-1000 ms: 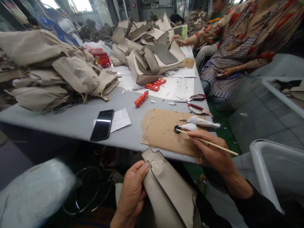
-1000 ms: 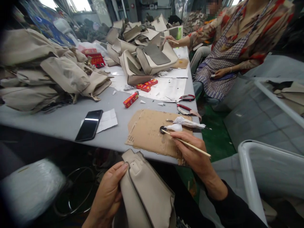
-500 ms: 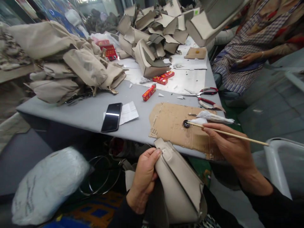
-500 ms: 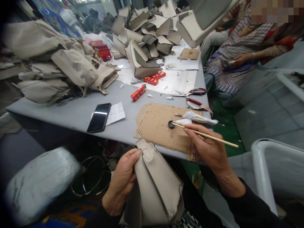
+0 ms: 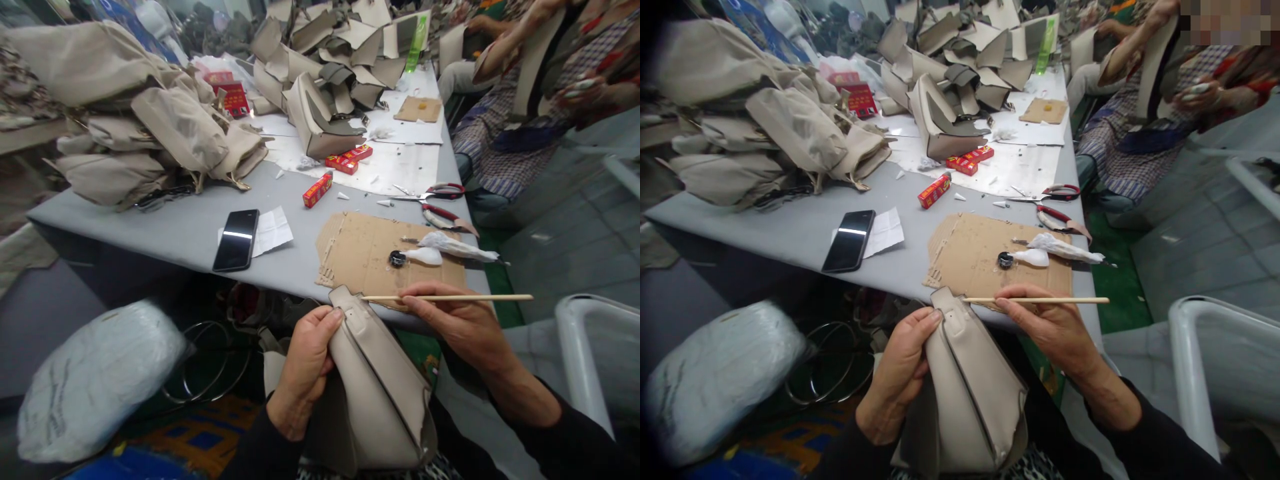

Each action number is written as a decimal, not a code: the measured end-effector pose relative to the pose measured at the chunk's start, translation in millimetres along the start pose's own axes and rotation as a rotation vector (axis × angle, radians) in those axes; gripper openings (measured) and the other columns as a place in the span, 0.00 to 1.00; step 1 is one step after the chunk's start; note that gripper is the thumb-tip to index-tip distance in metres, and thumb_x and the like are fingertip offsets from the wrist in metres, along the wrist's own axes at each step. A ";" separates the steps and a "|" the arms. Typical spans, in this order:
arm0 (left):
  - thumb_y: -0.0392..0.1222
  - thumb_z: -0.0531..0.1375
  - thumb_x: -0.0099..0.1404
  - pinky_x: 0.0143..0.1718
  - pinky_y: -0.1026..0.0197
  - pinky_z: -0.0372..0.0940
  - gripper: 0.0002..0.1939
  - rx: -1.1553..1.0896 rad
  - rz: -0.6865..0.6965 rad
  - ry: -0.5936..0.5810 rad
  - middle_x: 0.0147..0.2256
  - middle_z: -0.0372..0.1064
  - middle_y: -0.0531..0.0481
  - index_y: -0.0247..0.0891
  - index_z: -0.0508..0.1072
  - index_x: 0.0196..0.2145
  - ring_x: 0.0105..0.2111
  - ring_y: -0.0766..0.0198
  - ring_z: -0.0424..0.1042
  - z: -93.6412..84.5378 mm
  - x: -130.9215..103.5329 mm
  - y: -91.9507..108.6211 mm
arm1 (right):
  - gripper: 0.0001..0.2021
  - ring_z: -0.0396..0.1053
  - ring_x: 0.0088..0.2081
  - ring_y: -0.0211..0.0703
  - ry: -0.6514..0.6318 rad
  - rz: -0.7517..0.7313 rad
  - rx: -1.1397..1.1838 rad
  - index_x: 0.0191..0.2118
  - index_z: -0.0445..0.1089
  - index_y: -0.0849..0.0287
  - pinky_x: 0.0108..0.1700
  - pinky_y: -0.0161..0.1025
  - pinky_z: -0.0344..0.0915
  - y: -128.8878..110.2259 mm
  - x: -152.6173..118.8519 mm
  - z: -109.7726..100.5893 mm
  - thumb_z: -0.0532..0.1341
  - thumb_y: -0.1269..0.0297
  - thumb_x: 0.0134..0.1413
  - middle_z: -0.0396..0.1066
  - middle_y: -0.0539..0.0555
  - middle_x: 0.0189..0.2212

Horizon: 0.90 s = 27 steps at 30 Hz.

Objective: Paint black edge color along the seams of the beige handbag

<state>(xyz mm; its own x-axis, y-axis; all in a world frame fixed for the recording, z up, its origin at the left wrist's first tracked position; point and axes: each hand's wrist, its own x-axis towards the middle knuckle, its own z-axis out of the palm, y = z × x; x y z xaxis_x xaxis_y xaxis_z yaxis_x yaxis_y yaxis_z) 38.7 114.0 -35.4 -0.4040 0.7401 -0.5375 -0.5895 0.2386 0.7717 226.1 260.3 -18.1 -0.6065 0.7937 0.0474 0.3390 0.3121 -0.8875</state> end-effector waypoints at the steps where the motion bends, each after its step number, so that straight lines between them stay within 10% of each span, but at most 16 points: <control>1: 0.56 0.72 0.53 0.10 0.71 0.39 0.22 -0.001 -0.005 -0.001 0.17 0.56 0.60 0.36 0.69 0.27 0.14 0.76 0.45 0.0 0.0 0.1 | 0.13 0.77 0.37 0.49 -0.004 0.004 0.006 0.41 0.81 0.54 0.39 0.43 0.71 0.5 0.9 0.4 0.66 0.51 0.61 0.81 0.53 0.36; 27: 0.54 0.73 0.50 0.11 0.70 0.39 0.22 -0.018 -0.053 0.003 0.17 0.59 0.58 0.35 0.70 0.27 0.13 0.76 0.47 0.0 -4.1 5.5 | 0.10 0.76 0.32 0.45 -0.031 0.073 0.111 0.37 0.81 0.53 0.30 0.36 0.69 -6.3 -0.6 -1.2 0.68 0.53 0.57 0.81 0.52 0.33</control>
<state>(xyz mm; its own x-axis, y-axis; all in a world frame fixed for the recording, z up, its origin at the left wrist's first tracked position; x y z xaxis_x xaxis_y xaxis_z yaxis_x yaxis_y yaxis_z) 37.1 112.2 -28.9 -0.3738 0.7246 -0.5790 -0.6231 0.2661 0.7354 225.2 258.5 -12.0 -0.6058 0.7950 -0.0321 0.3026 0.1929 -0.9334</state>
